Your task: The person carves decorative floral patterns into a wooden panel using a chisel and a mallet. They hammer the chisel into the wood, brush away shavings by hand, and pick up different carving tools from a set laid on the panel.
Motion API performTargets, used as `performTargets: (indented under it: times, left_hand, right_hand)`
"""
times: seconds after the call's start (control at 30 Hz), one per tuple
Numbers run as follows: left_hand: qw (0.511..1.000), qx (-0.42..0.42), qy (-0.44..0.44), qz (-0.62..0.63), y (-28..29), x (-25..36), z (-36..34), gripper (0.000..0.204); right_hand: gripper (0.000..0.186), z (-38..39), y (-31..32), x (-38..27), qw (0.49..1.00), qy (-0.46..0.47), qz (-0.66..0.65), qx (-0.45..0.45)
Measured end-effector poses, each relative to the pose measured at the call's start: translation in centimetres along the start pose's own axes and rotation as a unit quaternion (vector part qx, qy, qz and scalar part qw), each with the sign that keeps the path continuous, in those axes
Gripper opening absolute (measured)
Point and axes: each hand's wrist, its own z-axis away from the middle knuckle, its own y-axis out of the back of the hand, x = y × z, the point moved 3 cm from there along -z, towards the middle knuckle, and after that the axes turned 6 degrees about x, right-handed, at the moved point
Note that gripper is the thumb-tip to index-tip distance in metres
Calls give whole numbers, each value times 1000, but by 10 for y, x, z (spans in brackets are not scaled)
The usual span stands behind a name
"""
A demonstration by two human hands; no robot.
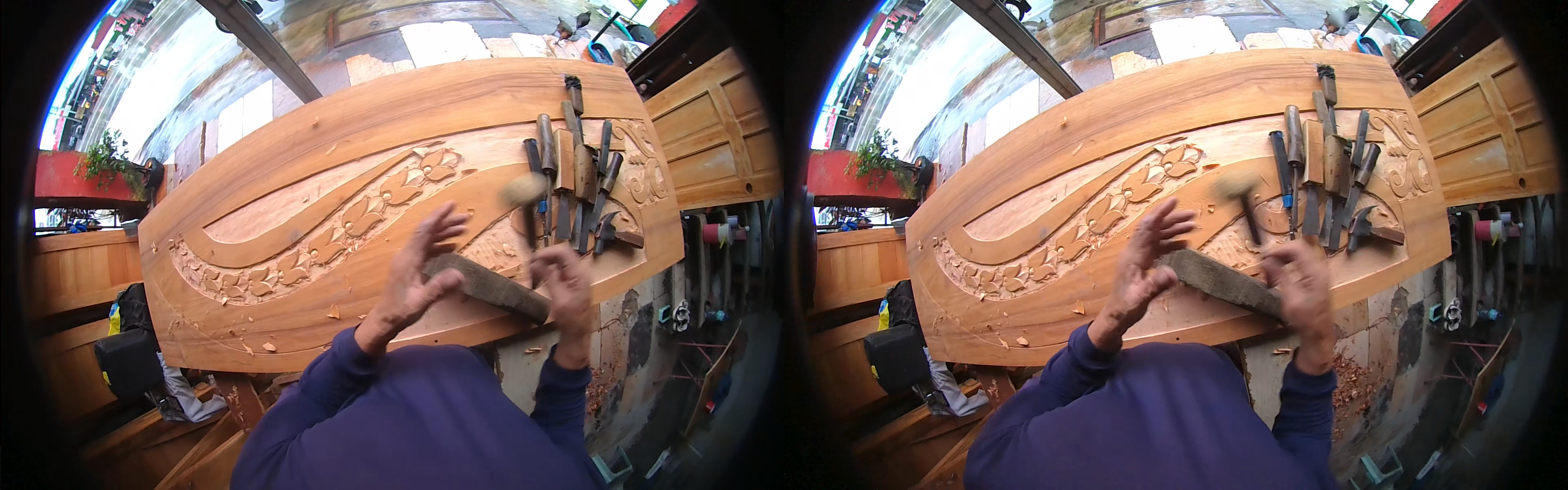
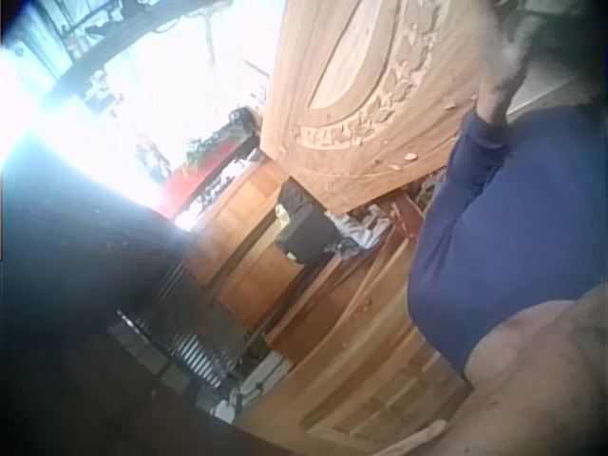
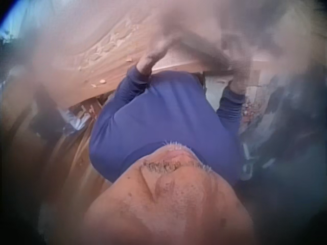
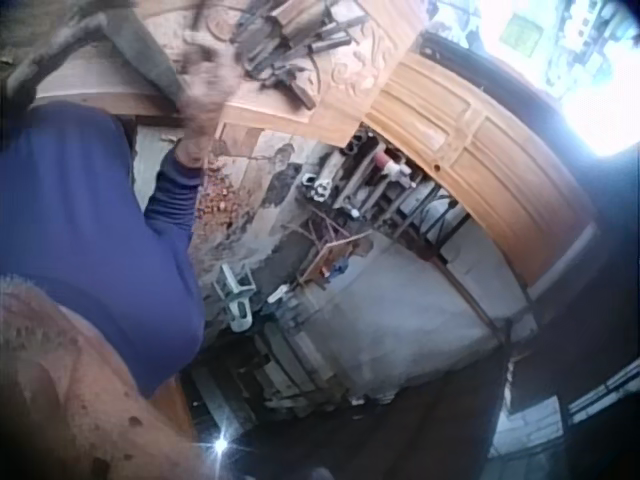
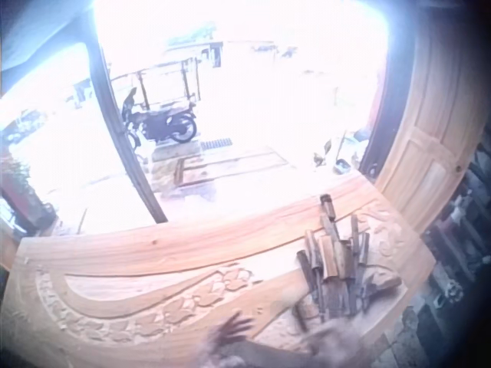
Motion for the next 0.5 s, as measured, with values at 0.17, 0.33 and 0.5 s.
performTargets:
  times: [0.17, 0.33, 0.5]
  left_hand:
    - [975, -89, 42, 200, -15, 18, -17, 27]
    - [991, 24, -100, 86, 29, 12, -100, 73]
    - [995, -2, -96, -19, 26, -22, -173, 72]
  right_hand:
    - [31, 13, -77, -17, 987, 105, 36, -118]
    - [57, 31, -59, -6, 924, 184, 334, 25]
    - [82, 51, -44, 18, 874, 95, 476, -18]
